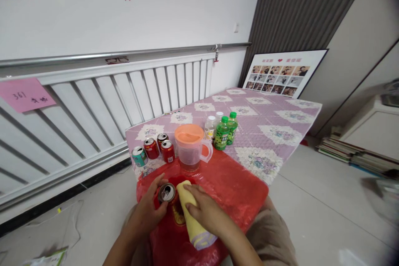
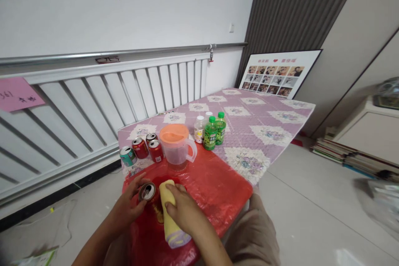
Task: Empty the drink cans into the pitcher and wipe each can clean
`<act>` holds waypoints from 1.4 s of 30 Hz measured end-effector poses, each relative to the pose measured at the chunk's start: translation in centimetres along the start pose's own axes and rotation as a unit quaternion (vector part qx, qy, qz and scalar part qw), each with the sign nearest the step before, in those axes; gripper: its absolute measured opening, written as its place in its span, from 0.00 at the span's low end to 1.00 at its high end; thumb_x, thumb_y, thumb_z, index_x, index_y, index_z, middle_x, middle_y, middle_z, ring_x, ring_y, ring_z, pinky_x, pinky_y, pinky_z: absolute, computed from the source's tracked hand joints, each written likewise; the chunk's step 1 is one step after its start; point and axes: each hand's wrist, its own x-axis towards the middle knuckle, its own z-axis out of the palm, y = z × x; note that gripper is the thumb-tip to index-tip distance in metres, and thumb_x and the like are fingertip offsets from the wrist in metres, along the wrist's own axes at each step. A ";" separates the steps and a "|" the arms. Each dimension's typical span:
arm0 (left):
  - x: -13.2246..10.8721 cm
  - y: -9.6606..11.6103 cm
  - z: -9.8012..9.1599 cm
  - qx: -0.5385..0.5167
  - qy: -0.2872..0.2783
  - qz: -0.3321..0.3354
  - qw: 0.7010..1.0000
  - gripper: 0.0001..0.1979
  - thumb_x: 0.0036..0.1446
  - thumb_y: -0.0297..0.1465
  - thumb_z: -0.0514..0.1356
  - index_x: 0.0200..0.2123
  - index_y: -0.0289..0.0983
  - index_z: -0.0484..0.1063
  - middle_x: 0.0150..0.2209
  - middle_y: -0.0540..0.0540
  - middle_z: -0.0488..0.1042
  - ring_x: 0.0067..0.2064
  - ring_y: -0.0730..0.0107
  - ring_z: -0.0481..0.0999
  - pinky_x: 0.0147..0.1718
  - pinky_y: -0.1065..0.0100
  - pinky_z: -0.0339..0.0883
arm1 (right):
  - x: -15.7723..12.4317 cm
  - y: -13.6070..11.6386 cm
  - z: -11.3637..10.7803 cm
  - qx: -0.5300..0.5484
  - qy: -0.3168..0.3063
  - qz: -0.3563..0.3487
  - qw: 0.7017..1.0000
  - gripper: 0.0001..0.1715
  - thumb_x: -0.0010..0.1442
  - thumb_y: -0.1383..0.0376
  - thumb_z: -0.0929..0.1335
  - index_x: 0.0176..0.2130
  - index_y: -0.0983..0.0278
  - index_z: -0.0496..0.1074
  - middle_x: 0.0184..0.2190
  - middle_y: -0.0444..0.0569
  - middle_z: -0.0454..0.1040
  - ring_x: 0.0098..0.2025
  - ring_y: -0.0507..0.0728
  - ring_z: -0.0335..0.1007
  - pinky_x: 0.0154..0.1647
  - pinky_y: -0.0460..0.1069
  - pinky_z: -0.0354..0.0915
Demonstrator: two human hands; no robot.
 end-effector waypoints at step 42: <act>0.2 2.4 -0.9 0.058 -0.063 0.006 0.996 0.39 0.49 0.22 0.53 0.65 0.42 0.49 0.59 0.43 0.67 0.60 0.59 0.67 0.62 0.52 0.57 | 0.8 -1.7 -1.5 -0.010 0.034 -0.013 0.999 0.35 0.59 0.63 0.64 0.64 0.60 0.58 0.68 0.53 0.53 0.69 0.57 0.46 0.68 0.55 0.47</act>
